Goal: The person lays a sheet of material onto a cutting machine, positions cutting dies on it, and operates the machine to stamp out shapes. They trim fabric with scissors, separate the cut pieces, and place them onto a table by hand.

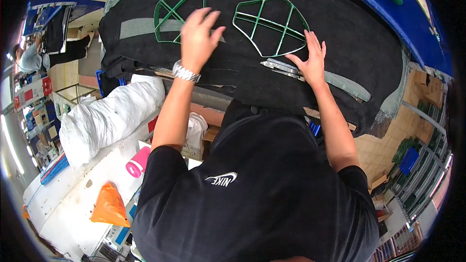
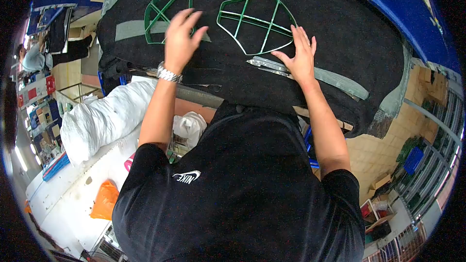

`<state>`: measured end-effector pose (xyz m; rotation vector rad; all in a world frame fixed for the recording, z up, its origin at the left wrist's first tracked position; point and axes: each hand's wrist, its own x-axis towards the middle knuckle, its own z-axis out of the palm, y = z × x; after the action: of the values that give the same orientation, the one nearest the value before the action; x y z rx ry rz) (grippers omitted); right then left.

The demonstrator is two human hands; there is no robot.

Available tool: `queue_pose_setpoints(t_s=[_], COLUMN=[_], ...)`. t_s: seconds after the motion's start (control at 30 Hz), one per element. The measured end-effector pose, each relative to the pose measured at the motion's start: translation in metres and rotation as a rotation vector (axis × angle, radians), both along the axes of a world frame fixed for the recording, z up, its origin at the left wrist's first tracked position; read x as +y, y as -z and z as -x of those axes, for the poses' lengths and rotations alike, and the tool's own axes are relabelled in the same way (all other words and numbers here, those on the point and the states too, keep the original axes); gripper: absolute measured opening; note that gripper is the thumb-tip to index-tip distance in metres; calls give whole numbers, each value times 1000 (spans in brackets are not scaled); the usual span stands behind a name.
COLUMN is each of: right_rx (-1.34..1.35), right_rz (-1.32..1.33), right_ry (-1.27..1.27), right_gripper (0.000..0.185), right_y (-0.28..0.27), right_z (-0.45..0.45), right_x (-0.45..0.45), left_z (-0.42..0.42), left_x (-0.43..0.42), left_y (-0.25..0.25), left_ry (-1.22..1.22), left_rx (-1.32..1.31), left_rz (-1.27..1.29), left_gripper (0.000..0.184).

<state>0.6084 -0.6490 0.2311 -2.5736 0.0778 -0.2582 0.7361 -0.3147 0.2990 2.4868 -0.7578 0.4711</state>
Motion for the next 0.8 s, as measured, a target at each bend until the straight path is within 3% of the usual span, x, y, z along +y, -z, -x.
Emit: queue_pose_setpoints(t_s=[0.1,0.17,0.2,0.23,0.33,0.47,0.57,0.7,0.8], right_rx=[7,72,57,41,15,-34,-41,-132,-175], right_rz=[-41,-131,-108,-84,-76,-54,-49,-236,-513], right_ry=[-52,-70,-48,-26,179,356,424,410,418], right_gripper=[102,97,92,86,67,58,54,44,38], right_y=[-9,-19,-21,-22,-17,-15,-27,-56,-66], right_z=[3,9,13,18,36,61,72,65,54], right_x=[-9,-22,-31,-42,-83,-126,-133,-108,-95], left_z=[6,16,10,8,6,0,9,27,33], left_x=[33,48,66,73,60,63,33,-56,-122], left_y=[-6,6,29,46,34,27,-9,-72,-79], left_ry=[-298,-414,-295,-230,-284,-202,-201,94,323], left_rx=[27,270,413,330,337,310,496,304,283], left_rz=[-222,-455,-307,-223,-175,-9,202,32,-109], left_gripper=[67,85,92,88,77,71,71,73,75])
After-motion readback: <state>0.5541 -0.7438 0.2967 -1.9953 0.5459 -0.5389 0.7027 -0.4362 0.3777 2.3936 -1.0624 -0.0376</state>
